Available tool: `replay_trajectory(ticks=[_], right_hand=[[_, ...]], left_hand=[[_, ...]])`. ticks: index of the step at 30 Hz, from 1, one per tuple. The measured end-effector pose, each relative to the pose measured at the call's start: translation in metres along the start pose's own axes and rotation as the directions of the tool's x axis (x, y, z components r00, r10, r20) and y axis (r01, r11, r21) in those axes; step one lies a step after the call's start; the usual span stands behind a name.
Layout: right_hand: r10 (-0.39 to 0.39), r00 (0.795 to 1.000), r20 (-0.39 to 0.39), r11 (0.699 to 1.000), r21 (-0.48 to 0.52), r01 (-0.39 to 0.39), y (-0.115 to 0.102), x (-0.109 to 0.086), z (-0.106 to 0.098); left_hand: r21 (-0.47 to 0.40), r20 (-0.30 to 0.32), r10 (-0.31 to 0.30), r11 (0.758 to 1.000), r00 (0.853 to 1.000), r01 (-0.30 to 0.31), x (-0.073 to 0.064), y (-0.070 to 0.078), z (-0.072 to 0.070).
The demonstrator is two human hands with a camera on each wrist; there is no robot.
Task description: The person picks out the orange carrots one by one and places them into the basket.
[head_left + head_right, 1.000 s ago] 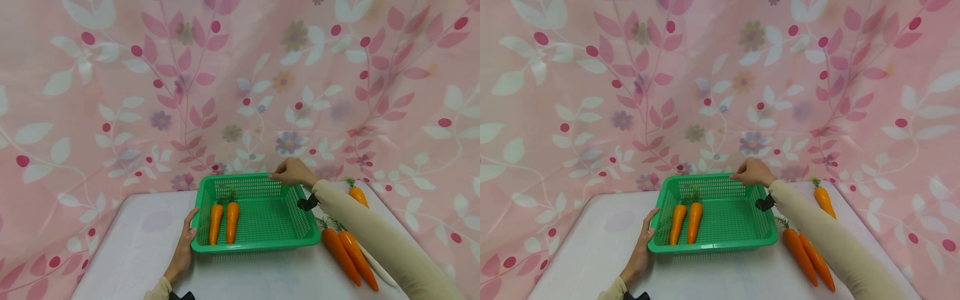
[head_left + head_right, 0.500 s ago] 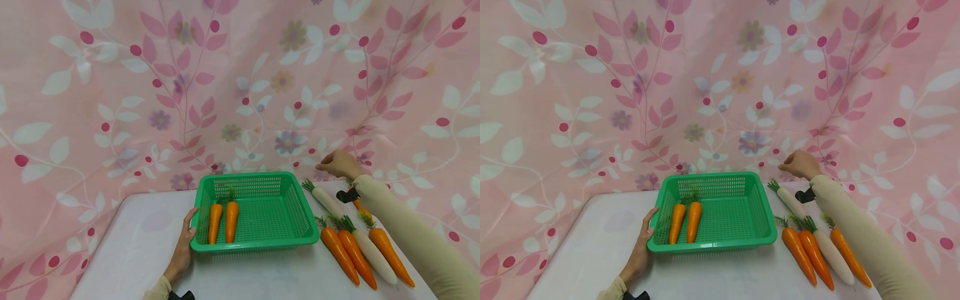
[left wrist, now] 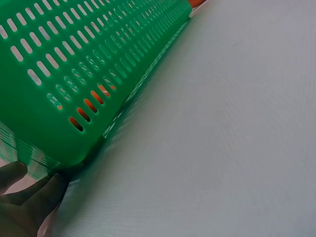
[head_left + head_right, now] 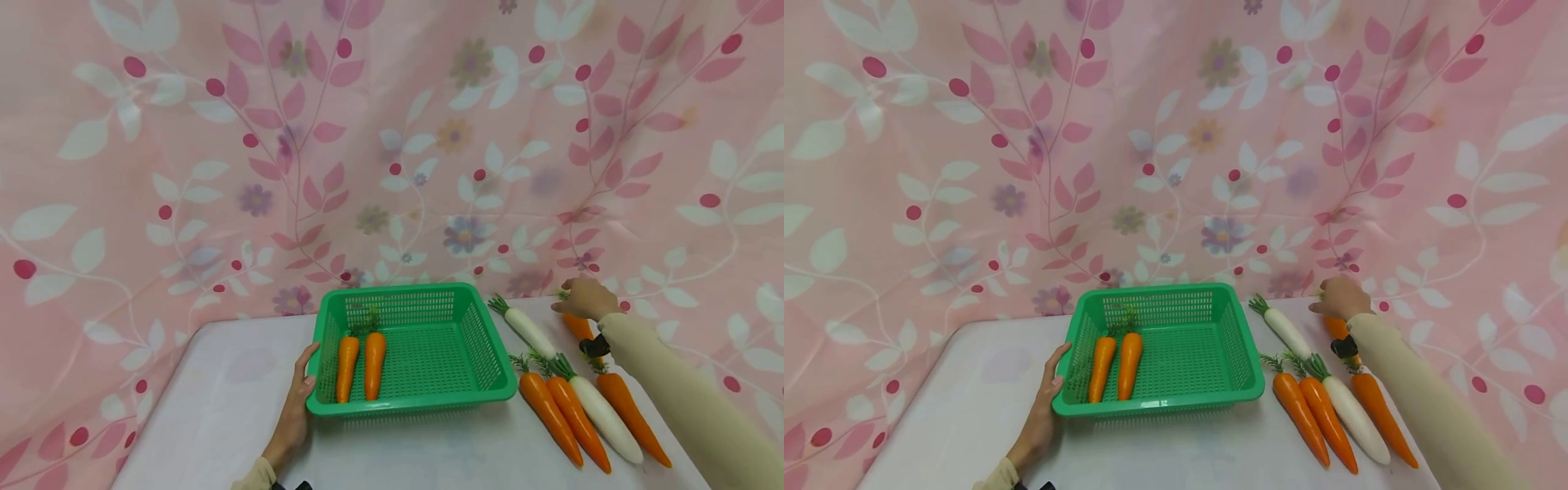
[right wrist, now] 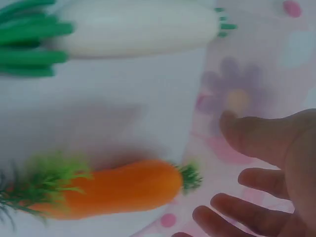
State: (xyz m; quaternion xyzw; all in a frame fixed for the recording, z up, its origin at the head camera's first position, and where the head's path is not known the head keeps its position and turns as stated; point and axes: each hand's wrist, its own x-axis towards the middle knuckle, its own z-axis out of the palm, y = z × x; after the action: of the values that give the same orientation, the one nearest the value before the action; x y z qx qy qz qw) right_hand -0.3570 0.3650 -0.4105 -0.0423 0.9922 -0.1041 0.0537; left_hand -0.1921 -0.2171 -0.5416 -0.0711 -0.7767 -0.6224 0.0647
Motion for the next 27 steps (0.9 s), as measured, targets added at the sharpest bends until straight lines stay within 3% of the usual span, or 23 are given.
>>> replay_trajectory(ticks=[9,22,27], right_hand=[[0.045,0.996,0.072,0.999,-0.015,-0.044,0.028,-0.005,0.03],[0.07,0.997,-0.024,0.997,0.047,-0.069,0.046,-0.004,0.051],[0.075,0.997,-0.029,0.997,0.024,-0.075,0.048,-0.003,0.056]], left_hand=[[-0.012,-0.007,0.003,1.0,1.0,-0.003,-0.002,-0.001,-0.001],[-0.035,-0.009,0.012,0.999,1.0,-0.012,0.0,-0.001,-0.001],[-0.045,-0.01,0.021,0.999,1.0,-0.021,0.001,0.0,0.0]])
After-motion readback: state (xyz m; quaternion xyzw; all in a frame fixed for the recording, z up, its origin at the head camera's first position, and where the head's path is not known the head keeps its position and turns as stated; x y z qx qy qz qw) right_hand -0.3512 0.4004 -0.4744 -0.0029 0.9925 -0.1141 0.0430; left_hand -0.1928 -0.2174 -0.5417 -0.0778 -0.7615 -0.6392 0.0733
